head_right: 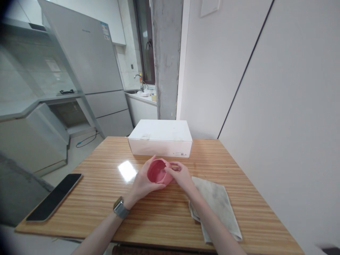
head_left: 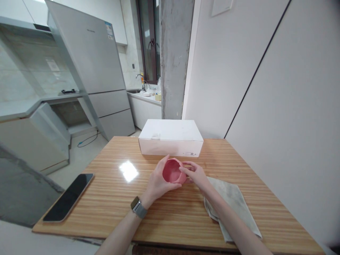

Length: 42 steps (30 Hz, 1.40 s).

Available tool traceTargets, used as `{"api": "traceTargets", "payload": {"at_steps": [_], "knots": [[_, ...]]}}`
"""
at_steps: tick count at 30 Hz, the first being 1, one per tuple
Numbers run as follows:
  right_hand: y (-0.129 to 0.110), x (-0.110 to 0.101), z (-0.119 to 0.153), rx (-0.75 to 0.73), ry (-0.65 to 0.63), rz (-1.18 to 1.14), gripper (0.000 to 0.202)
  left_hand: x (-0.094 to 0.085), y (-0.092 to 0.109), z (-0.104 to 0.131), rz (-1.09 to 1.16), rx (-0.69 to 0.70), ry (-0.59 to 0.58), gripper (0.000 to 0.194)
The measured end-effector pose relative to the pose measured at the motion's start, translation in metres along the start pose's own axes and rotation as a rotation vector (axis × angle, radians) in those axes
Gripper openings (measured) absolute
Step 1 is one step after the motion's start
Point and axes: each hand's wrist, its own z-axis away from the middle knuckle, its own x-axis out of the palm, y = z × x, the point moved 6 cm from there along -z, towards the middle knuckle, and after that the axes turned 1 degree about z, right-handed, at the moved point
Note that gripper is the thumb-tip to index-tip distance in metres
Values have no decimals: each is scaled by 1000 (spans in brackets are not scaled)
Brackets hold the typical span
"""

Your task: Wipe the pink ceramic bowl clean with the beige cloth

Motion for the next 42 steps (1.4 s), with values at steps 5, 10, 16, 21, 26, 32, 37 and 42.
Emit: {"api": "traceTargets", "payload": {"at_steps": [5,10,16,21,26,32,37,42], "knots": [[5,-26,2,56,83,-80,37,-1,0,-1,126,15,21,96],[6,-84,-1,73,229,-134,29,-7,-6,-2,189,7,99,69],[10,-144,-6,44,362,-141,23,-5,-9,-3,168,16,109,61],[19,-170,-13,37,442,-116,24,-6,-10,-3,184,13,110,56],[26,-176,-19,37,447,-79,30,-8,-8,-4,187,13,113,52],[21,-180,-19,56,428,42,32,-8,-9,-4,189,2,119,50],[12,-184,-21,58,369,216,32,-9,-9,-3,197,-15,119,48],[6,-188,-24,14,387,380,31,-10,-9,-3,194,-31,126,45]]}}
